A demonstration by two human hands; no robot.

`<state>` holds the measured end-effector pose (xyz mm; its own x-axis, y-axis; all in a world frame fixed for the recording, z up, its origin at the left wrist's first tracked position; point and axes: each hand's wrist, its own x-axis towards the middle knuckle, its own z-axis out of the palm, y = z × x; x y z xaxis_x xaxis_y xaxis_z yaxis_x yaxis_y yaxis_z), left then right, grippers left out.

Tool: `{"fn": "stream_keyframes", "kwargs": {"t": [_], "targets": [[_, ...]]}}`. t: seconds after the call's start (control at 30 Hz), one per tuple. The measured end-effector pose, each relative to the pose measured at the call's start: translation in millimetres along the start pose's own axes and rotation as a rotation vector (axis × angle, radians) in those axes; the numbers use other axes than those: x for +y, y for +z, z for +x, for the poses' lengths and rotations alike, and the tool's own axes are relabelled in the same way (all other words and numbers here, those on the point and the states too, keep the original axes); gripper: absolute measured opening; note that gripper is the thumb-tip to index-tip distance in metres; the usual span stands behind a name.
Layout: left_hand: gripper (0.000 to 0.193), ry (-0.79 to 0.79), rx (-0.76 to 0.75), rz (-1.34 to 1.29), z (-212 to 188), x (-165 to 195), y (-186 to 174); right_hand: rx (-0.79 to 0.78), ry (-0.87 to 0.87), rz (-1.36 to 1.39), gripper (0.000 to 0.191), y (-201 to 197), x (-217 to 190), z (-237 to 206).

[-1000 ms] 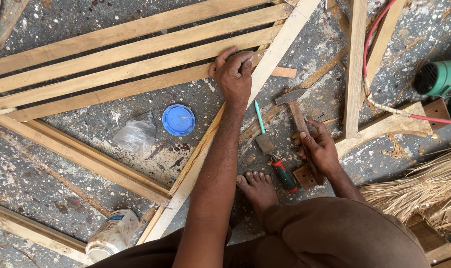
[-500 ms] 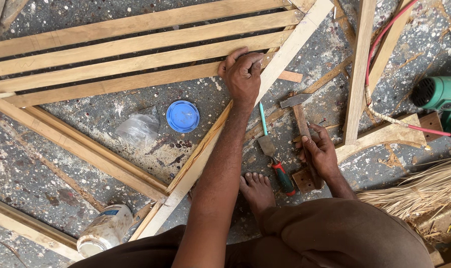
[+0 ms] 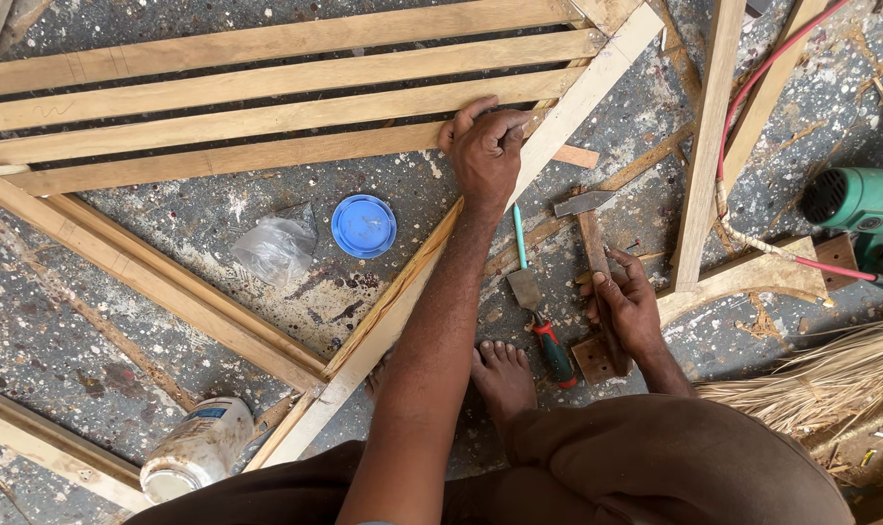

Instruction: The person applies adhesive to wooden slats and positions them into a triangular frame, then uses a hammer to secure them into place.

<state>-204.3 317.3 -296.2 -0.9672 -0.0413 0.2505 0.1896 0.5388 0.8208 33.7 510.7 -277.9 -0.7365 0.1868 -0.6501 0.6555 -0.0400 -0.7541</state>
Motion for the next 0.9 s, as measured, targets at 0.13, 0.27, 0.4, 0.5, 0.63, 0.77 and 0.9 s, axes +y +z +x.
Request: {"fn": "stream_keyframes", "kwargs": {"t": [0.13, 0.27, 0.4, 0.5, 0.63, 0.77, 0.9], "targets": [[0.006, 0.01, 0.001, 0.009, 0, 1, 1, 0.001, 0.002, -0.005, 0.05, 2, -5, -1], [0.006, 0.013, 0.007, 0.016, -1, 1, 3, 0.0, 0.003, 0.0, 0.051, 5, -14, -3], [0.008, 0.008, 0.002, 0.021, -3, 0, 5, 0.012, 0.03, -0.036, 0.051, 9, -22, -5], [0.009, 0.013, 0.002, 0.012, -4, -1, 7, 0.016, 0.03, -0.029, 0.052, 11, -27, -6], [0.012, 0.019, 0.002, 0.032, -3, 0, 6, 0.027, 0.018, -0.034, 0.052, 12, -25, -8], [0.013, 0.033, 0.005, 0.04, -2, 0, 3, 0.099, -0.004, -0.178, 0.054, 13, -21, -15], [0.014, 0.069, 0.034, 0.051, -1, 0, 2, 0.12, -0.206, -0.191, 0.053, 10, -23, -21]]}}
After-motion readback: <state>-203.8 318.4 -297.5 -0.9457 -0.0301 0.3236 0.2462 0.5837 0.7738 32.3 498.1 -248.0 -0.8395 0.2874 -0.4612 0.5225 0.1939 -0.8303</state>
